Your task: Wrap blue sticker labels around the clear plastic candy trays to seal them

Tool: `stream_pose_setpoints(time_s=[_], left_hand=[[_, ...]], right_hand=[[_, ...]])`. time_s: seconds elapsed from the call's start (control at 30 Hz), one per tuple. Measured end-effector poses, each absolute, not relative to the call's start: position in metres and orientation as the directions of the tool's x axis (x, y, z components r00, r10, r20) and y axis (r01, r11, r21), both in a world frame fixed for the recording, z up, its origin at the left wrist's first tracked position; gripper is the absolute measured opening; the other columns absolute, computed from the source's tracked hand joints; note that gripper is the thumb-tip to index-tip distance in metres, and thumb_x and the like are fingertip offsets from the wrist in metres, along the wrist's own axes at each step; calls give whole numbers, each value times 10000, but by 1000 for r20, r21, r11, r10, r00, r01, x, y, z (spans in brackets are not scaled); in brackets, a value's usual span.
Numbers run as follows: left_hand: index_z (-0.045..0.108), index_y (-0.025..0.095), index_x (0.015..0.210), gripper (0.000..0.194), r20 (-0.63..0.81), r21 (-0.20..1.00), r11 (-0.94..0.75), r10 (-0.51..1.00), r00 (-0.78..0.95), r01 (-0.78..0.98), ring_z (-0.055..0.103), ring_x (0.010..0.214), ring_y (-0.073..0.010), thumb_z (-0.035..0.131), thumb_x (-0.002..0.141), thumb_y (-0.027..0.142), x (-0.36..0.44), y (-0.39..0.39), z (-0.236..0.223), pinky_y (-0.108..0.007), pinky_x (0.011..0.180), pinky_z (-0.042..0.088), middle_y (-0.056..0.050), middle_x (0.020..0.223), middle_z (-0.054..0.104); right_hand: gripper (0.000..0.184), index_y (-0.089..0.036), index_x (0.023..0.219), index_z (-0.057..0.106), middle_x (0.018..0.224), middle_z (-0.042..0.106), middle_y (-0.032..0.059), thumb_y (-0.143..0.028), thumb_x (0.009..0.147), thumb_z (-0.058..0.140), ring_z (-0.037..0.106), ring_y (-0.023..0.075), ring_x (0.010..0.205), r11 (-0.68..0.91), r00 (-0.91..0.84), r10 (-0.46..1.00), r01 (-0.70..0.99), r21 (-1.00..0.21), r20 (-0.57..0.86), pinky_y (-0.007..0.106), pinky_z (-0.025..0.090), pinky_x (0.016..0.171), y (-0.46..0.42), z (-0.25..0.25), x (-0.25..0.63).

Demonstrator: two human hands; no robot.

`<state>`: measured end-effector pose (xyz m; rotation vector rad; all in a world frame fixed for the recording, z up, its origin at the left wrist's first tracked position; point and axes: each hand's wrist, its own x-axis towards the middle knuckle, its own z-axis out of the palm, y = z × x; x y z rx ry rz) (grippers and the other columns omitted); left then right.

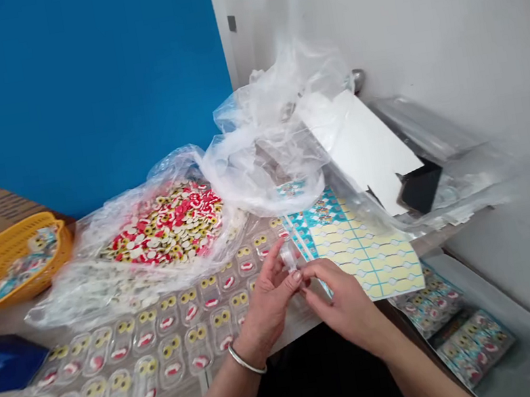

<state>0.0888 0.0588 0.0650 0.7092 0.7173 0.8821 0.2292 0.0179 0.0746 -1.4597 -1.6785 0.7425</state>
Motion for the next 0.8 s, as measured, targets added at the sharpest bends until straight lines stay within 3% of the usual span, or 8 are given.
stream_pose_setpoints(time_s=[0.1, 0.23, 0.47, 0.8], left_hand=[[482, 317, 1423, 740, -273, 825, 448, 849, 452, -343, 597, 1113, -243, 791, 755, 238, 65, 60, 52, -365, 919, 483, -80, 1236, 627], [507, 322, 1403, 755, -297, 830, 467, 832, 468, -304, 604, 1060, -218, 816, 722, 218, 52, 58, 42, -369, 919, 486, -71, 1244, 603], [528, 333, 1376, 699, -349, 745, 550, 804, 482, -378, 631, 974, -209, 804, 737, 279, 43, 60, 41, -390, 854, 522, -75, 1213, 601], [562, 291, 1336, 694, -392, 741, 566, 801, 452, -361, 614, 993, -206, 832, 697, 271, 49, 64, 40, -362, 830, 527, -75, 1189, 591]], right_hand=[[122, -246, 968, 639, 917, 685, 24, -275, 904, 539, 627, 189, 831, -14, -43, 999, 242, -970, -26, 325, 492, 752, 32, 71, 230], [139, -223, 836, 647, 753, 646, -4, -361, 844, 631, 602, 162, 706, -121, -136, 983, 45, -992, -126, 292, 487, 664, 47, 63, 222], [237, -209, 751, 624, 687, 584, -21, -435, 811, 661, 537, 135, 637, -185, -116, 976, -5, -983, -183, 272, 457, 607, 55, 48, 208], [190, -208, 775, 637, 702, 604, -18, -389, 832, 653, 551, 136, 642, -171, -122, 977, 23, -985, -173, 272, 449, 611, 56, 43, 211]])
